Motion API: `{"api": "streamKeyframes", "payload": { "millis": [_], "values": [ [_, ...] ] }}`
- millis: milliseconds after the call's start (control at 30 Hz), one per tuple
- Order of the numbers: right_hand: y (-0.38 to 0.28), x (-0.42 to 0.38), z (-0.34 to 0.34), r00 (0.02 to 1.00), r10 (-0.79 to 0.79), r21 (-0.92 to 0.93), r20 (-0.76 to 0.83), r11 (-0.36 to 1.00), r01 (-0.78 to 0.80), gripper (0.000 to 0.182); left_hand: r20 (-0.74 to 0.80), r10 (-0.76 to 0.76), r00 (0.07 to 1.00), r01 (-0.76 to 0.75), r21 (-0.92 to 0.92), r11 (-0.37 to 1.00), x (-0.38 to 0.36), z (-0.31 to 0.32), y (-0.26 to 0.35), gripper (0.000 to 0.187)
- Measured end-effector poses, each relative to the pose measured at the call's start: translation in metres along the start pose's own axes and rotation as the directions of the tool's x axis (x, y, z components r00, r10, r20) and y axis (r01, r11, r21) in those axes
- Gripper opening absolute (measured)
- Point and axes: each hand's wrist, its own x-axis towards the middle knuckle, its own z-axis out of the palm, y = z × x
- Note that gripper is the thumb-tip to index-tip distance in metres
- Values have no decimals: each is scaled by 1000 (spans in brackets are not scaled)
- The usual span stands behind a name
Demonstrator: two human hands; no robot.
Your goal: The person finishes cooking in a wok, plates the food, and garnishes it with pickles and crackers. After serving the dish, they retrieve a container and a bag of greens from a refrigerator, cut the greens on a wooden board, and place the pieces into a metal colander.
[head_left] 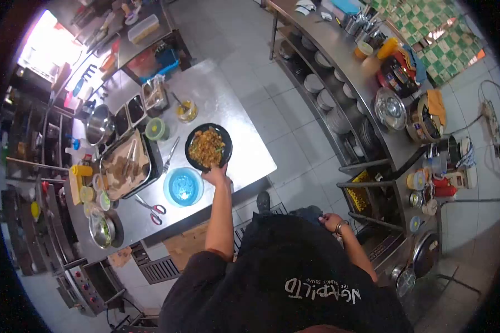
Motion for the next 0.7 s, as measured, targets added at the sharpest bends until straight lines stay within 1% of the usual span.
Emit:
{"api": "streamKeyframes", "payload": {
  "millis": [33, 67, 100, 133, 167, 233, 267, 300, 333, 367, 400, 433, 467, 500, 533, 567, 600, 633, 667, 700],
  "values": [
    [-6, 14, -12, 1000, -4, -7, 3, 1000, 4, 55, -64, -31, 997, 32, 18, 999, -3, -2, 2, 59],
    [-12, 27, -20, 993, -91, 43, -74, 995, 95, 50, -57, -38, 998, 37, -18, 999, 8, -12, -7, 64],
    [-13, 34, -26, 974, -153, 102, -169, 980, 171, 46, -47, -39, 998, 39, -9, 999, 15, -23, -14, 68],
    [-25, 33, -38, 963, -210, 100, -170, 968, 229, 46, 110, -24, 994, 28, -39, 999, 40, -51, -37, 67],
    [-43, 36, -52, 946, -261, 98, -194, 954, 284, 47, 171, -83, 982, 91, -42, 995, 28, -46, -27, 66],
    [-44, 77, -54, 900, -377, 93, -218, 910, 404, 48, 290, -199, 936, 215, -24, 976, -1, -35, -5, 63],
    [-63, 81, -76, 942, -319, 98, -107, 939, 329, 49, 296, -165, 941, 159, 43, 986, -10, -32, -6, 63],
    [-70, 96, -87, 904, -404, 89, -141, 904, 418, 48, 203, -125, 971, 105, 106, 989, -3, -40, -23, 62],
    [-78, 111, -98, 856, -486, 75, -174, 861, 504, 47, 241, -123, 963, 98, 115, 988, -23, -33, -16, 64],
    [-94, 114, -120, 828, -519, 113, -211, 829, 548, 48, 235, -144, 961, 121, 111, 986, -43, -19, -12, 64],
    [-104, 122, -138, 796, -553, 146, -246, 791, 595, 48, 294, -133, 946, 103, 116, 988, -56, -13, -13, 61],
    [-114, 135, -155, 802, -532, 234, -272, 772, 591, 52, 304, -142, 942, 106, 130, 986, -73, 2, -13, 56],
    [-123, 145, -172, 803, -516, 310, -298, 744, 592, 56, 407, -136, 903, 106, 95, 990, -88, 12, -15, 55],
    [-131, 144, -190, 791, -522, 296, -319, 738, 606, 56, 403, -164, 901, 113, 147, 983, -100, 28, -16, 57],
    [-146, 134, -212, 875, -436, 577, -209, 668, 470, 60, 499, -164, 851, 115, 127, 985, -108, 39, -21, 57],
    [-152, 137, -253, 921, -381, 779, -78, 553, 295, 64, 467, -157, 870, 149, 55, 987, -157, 85, -6, 56],
    [-148, 149, -296, 912, -397, 746, -109, 574, 338, 64, 604, -161, 780, 153, 65, 986, -177, 117, 1, 55],
    [-148, 152, -321, 863, -490, 814, -123, 448, 370, 67, 700, -171, 693, 145, 97, 985, -191, 131, 5, 53],
    [-148, 156, -332, 836, -535, 879, -125, 331, 344, 71, 668, -241, 704, 214, 125, 969, -191, 147, -4, 54],
    [-150, 142, -352, 833, -539, 937, -124, 212, 277, 74, 599, -323, 733, 286, 159, 945, -188, 156, -15, 54]
  ]
}}
